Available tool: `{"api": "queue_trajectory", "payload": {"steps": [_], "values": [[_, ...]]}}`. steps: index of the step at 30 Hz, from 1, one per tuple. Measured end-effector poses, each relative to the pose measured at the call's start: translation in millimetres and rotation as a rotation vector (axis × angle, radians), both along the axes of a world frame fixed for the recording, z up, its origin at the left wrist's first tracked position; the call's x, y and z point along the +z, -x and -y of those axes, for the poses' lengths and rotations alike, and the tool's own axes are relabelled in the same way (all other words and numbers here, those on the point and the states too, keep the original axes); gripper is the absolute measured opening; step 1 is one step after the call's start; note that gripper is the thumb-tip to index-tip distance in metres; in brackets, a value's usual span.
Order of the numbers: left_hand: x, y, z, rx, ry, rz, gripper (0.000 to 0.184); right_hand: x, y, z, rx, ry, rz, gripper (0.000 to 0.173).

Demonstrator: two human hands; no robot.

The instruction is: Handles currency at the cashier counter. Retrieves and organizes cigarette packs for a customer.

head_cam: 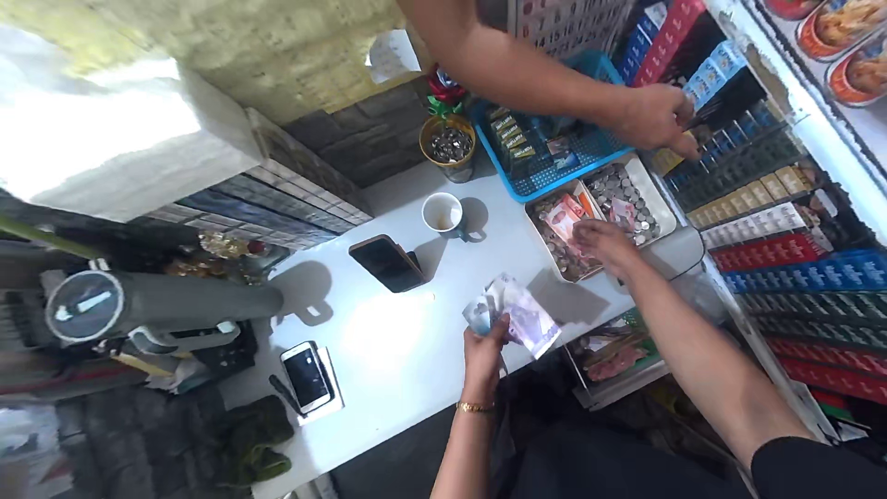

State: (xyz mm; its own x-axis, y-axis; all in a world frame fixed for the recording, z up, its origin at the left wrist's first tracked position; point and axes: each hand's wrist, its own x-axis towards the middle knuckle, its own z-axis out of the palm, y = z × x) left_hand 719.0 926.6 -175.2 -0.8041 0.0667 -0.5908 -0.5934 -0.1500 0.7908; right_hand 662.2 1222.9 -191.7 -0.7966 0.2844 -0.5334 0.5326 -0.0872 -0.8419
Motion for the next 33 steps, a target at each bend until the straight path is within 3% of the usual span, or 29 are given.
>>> {"api": "queue_trajectory", "payload": {"steps": [2,6,11,14,17,20,22,26,30,33], "values": [[15.5,28.0,-15.8,-0.055,0.028,-0.105,0.012,46.8,5.1,8.1,0.013,0.082,-0.010,0.033],[55.7,79.7,-70.2,-0.157,0.015,-0.276,0.013,132.9,13.6,21.1,0.188,-0.021,-0.202,0.025],[111.1,103.1,-137.1,-0.260,-0.146,-0.310,0.017,196.2,23.8,13.4,0.591,-0.807,-0.231,0.021],[115.8,103.4,-162.8,-0.232,-0.308,-0.126,0.005,223.1,24.1,1.9,0.704,-0.985,-0.141,0.021],[114.0,99.4,-177.1,-0.219,-0.382,-0.024,0.006,244.9,18.3,-12.8,0.686,-1.013,-0.106,0.023],[117.7,96.3,-181.1,-0.215,-0.392,-0.008,0.004,256.0,6.2,-35.0,0.458,-1.062,-0.174,0.021],[122.2,97.8,-180.2,-0.223,-0.364,-0.015,0.003,246.1,3.1,-52.0,0.411,-1.008,-0.168,0.025],[132.6,104.1,-179.4,-0.324,-0.210,-0.077,0.011,204.1,4.4,-64.1,0.409,-0.599,-0.108,0.032],[125.9,118.0,-174.5,-0.494,0.006,-0.294,0.022,177.0,5.9,-53.9,0.203,-0.192,-0.084,0.034],[122.7,129.3,-168.6,-0.614,0.162,-0.459,0.020,164.8,10.0,-43.4,0.138,-0.063,-0.100,0.038]]}}
